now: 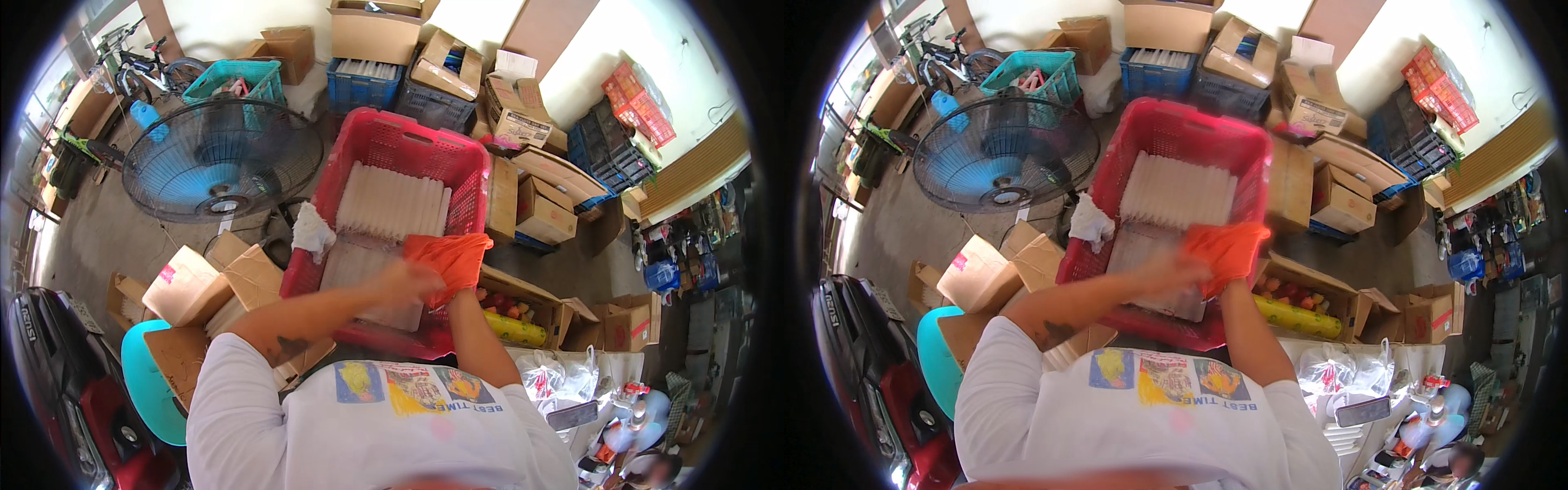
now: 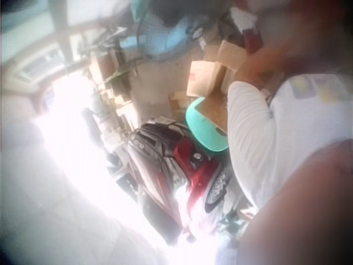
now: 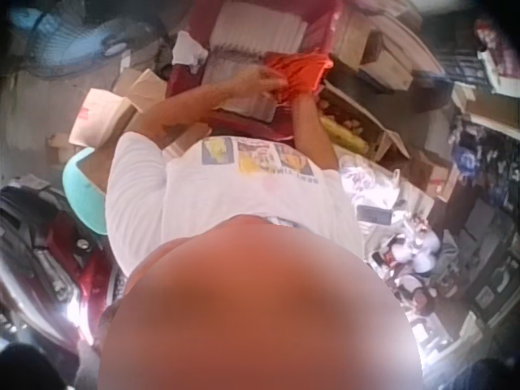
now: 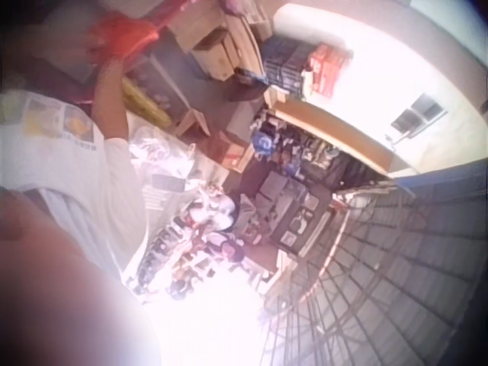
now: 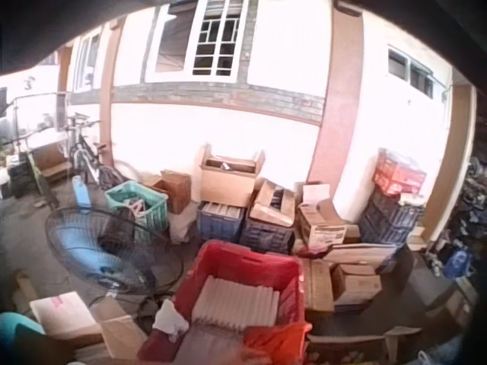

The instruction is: The person wipes white cylindrical plastic rollers with a red cloth, handling them one at a time. The person repeatedly picks up each roller from a pink basket, wipes it, and places it into a cardboard box.

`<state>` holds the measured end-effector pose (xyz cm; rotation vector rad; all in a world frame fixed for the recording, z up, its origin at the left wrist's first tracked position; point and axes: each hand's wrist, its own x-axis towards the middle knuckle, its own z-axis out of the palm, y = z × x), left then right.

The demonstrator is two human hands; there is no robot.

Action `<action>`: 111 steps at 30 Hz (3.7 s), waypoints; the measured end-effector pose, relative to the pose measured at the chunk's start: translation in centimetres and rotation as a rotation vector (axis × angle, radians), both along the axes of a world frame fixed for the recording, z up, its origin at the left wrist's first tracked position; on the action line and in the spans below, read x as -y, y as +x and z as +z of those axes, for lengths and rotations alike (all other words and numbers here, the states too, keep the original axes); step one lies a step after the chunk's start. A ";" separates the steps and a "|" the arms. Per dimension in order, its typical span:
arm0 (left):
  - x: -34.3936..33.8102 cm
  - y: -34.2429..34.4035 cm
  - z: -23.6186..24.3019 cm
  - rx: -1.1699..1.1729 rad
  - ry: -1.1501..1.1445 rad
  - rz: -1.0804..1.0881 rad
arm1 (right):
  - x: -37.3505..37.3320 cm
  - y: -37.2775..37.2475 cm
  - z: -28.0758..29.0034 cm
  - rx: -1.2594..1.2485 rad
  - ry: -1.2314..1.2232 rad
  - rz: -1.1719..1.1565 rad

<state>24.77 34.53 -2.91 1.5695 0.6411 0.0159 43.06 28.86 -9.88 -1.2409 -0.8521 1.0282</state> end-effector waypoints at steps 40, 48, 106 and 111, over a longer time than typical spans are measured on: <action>-0.1 -6.7 2.7 -0.131 0.468 -0.084 | -5.5 -4.1 4.5 0.136 -0.131 -0.446; -8.2 -9.0 6.1 -0.059 0.812 0.072 | -2.0 -3.1 6.4 0.133 -0.318 -0.391; 0.7 -11.5 7.6 0.412 -0.506 -0.056 | -3.3 -1.8 12.0 -0.743 0.303 0.234; -0.5 -8.0 5.8 0.174 -0.584 0.121 | -1.4 -9.5 9.0 -0.974 0.368 0.287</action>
